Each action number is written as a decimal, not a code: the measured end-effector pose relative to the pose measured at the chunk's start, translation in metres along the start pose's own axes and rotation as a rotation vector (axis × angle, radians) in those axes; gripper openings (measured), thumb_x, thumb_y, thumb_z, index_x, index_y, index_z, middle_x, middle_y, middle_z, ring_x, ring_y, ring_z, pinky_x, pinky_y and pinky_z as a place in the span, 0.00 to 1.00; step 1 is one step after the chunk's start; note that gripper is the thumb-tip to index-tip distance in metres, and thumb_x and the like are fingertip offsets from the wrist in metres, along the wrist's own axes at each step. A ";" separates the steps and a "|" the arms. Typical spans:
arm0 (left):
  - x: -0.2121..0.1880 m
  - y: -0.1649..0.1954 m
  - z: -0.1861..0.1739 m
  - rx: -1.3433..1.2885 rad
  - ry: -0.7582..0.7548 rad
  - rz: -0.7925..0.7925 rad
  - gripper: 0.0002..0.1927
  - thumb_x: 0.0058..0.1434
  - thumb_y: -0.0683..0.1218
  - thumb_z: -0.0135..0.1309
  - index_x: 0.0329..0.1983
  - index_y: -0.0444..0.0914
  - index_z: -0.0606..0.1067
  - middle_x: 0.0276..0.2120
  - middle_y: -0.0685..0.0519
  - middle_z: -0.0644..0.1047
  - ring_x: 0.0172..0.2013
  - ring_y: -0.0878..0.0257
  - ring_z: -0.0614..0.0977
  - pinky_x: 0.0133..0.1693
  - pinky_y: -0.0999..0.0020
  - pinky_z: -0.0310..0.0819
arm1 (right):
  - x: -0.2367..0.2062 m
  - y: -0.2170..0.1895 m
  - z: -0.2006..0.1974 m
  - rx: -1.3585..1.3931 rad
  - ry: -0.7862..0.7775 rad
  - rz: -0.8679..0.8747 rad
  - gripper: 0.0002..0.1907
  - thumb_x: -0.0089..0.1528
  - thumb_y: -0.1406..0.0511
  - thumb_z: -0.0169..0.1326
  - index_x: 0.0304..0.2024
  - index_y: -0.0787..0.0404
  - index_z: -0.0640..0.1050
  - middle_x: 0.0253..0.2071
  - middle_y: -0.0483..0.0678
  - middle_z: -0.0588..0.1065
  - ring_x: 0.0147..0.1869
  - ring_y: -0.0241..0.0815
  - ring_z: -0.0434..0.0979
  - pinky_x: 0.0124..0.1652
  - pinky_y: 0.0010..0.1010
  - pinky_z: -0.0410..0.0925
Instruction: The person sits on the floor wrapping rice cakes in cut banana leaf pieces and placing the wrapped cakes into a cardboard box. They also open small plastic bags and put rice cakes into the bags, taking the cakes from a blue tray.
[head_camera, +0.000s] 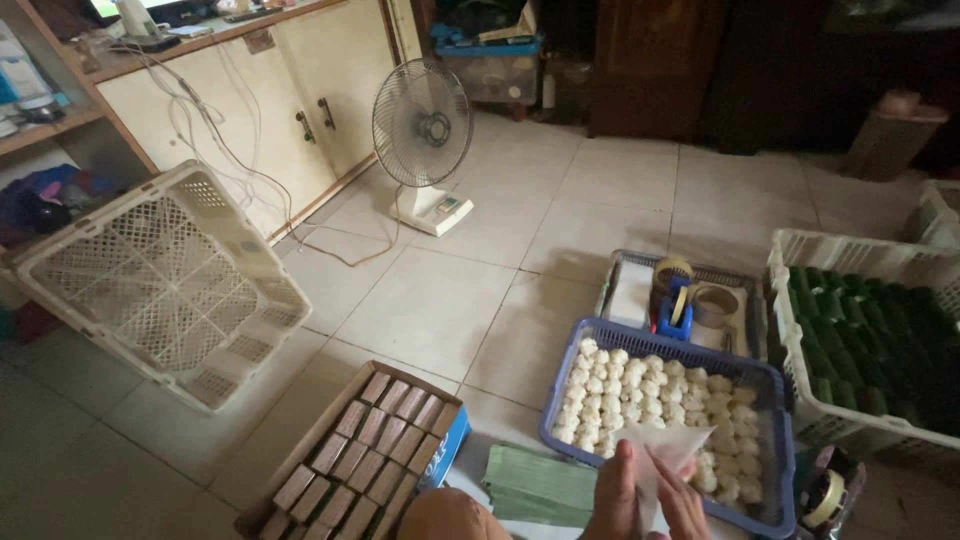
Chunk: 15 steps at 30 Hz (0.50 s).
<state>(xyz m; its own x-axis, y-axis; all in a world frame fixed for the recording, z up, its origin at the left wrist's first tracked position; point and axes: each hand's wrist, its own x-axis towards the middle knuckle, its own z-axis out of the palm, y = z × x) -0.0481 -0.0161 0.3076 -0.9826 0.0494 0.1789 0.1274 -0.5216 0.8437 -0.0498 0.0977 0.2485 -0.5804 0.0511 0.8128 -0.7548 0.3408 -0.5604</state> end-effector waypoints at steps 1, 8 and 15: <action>-0.002 0.000 -0.004 0.003 0.007 0.005 0.22 0.69 0.51 0.48 0.63 0.37 0.67 0.56 0.50 0.75 0.57 0.59 0.76 0.60 0.62 0.69 | -0.003 -0.005 0.002 0.044 -0.004 0.089 0.21 0.58 0.68 0.52 0.54 0.66 0.74 0.59 0.54 0.76 0.62 0.49 0.77 0.65 0.39 0.64; -0.023 0.012 -0.007 -0.024 0.024 0.025 0.28 0.69 0.48 0.47 0.71 0.38 0.61 0.60 0.52 0.73 0.59 0.62 0.74 0.61 0.64 0.68 | 0.007 -0.029 -0.010 0.330 -0.042 0.628 0.16 0.58 0.76 0.55 0.48 0.71 0.82 0.54 0.52 0.79 0.56 0.39 0.81 0.55 0.30 0.72; -0.030 0.027 -0.002 -0.091 0.148 -0.012 0.27 0.61 0.39 0.62 0.63 0.33 0.69 0.50 0.51 0.77 0.49 0.64 0.78 0.51 0.68 0.75 | 0.062 -0.091 -0.030 -0.099 -0.080 0.784 0.12 0.57 0.72 0.64 0.45 0.66 0.82 0.39 0.50 0.83 0.44 0.38 0.81 0.46 0.29 0.73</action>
<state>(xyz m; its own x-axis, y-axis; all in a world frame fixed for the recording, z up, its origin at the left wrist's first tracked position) -0.0153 -0.0332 0.3236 -0.9940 -0.0658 0.0869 0.1090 -0.5966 0.7951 -0.0075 0.0983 0.3550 -0.9544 0.2446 0.1711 -0.0884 0.3156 -0.9448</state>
